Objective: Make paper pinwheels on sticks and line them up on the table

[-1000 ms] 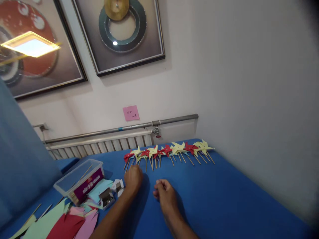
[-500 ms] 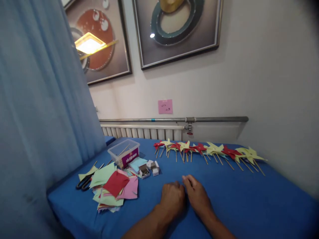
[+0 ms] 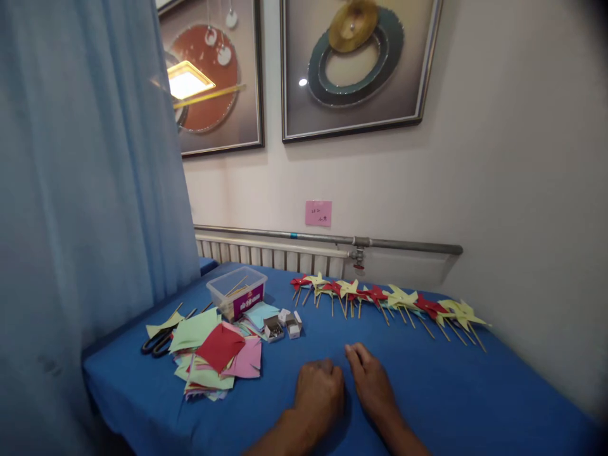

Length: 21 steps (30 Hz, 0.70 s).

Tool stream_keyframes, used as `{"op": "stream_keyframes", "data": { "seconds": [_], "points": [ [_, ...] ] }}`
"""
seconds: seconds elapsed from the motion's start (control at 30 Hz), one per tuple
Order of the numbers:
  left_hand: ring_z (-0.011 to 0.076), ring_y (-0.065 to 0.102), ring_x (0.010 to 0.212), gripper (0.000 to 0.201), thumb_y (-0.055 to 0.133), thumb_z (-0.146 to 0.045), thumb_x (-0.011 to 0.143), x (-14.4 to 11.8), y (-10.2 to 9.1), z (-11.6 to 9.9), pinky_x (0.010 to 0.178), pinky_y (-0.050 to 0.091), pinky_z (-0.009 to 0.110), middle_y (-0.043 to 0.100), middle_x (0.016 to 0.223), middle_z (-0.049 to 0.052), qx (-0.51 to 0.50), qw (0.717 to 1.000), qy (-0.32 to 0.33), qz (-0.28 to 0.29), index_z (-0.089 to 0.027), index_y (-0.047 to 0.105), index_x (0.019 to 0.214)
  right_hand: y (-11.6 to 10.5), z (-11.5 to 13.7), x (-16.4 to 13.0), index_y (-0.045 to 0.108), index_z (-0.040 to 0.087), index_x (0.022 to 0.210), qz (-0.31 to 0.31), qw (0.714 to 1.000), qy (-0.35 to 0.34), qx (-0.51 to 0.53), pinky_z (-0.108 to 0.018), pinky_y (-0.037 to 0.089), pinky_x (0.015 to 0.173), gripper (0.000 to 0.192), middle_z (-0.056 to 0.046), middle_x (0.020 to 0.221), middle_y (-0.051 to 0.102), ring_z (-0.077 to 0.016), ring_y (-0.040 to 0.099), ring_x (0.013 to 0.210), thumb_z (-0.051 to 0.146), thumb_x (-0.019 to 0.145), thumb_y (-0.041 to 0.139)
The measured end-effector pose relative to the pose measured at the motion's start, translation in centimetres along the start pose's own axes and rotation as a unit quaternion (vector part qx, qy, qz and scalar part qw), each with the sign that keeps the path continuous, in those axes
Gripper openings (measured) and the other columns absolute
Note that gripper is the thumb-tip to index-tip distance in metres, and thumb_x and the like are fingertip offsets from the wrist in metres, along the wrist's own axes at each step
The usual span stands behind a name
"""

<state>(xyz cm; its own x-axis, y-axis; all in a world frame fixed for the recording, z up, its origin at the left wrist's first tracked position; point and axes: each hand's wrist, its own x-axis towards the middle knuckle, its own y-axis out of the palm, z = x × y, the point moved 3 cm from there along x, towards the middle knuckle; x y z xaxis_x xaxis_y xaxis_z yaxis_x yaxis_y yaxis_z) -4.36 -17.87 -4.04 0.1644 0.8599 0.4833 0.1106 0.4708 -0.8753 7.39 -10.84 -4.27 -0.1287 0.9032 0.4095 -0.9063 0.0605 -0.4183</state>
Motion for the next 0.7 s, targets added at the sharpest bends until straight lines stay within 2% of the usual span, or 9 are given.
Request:
{"op": "stream_keyframes", "data": {
  "seconds": [0.17, 0.37, 0.5, 0.7],
  "points": [
    [0.0177, 0.064, 0.065, 0.013, 0.063, -0.010, 0.083, -4.6, -0.6, 1.0, 0.056, 0.035, 0.031, 0.068, 0.074, 0.005, -0.008, 0.995, -0.045, -0.087, -0.020, 0.064, 0.076, 0.0, 0.1, -0.2, 0.050, 0.027, 0.066, 0.008, 1.000, -0.011, -0.019, -0.032, 0.039, 0.060, 0.052, 0.001, 0.057, 0.056, -0.0196, 0.052, 0.056, 0.071, 0.090, 0.037],
    [0.0173, 0.062, 0.061, 0.016, 0.062, -0.008, 0.082, -9.9, -0.6, 2.7, 0.055, 0.033, 0.031, 0.066, 0.071, 0.003, -0.001, 0.988, -0.104, -0.117, -0.022, 0.061, 0.074, -0.2, 0.3, -0.3, 0.048, 0.027, 0.065, 0.024, 1.000, 0.002, -0.020, -0.031, 0.037, 0.059, 0.046, 0.003, 0.056, 0.050, -0.0185, 0.048, 0.055, 0.066, 0.088, 0.040],
    [0.0170, 0.062, 0.061, 0.016, 0.060, -0.008, 0.082, -11.3, -0.1, 3.2, 0.056, 0.035, 0.030, 0.065, 0.071, 0.002, -0.020, 0.984, -0.101, -0.145, -0.023, 0.060, 0.077, -0.3, 0.7, -0.2, 0.047, 0.027, 0.064, 0.035, 0.999, 0.009, -0.018, -0.031, 0.037, 0.060, 0.045, 0.003, 0.056, 0.050, -0.0187, 0.048, 0.056, 0.065, 0.087, 0.038],
    [0.0174, 0.062, 0.062, 0.017, 0.060, -0.008, 0.081, -11.5, 0.0, 3.3, 0.056, 0.038, 0.029, 0.065, 0.071, 0.002, -0.040, 0.980, -0.109, -0.161, -0.024, 0.058, 0.078, -0.2, 0.9, -0.2, 0.047, 0.028, 0.065, 0.055, 0.998, 0.023, -0.019, -0.031, 0.037, 0.059, 0.043, 0.003, 0.056, 0.048, -0.0186, 0.047, 0.055, 0.065, 0.086, 0.038]
  ]
}}
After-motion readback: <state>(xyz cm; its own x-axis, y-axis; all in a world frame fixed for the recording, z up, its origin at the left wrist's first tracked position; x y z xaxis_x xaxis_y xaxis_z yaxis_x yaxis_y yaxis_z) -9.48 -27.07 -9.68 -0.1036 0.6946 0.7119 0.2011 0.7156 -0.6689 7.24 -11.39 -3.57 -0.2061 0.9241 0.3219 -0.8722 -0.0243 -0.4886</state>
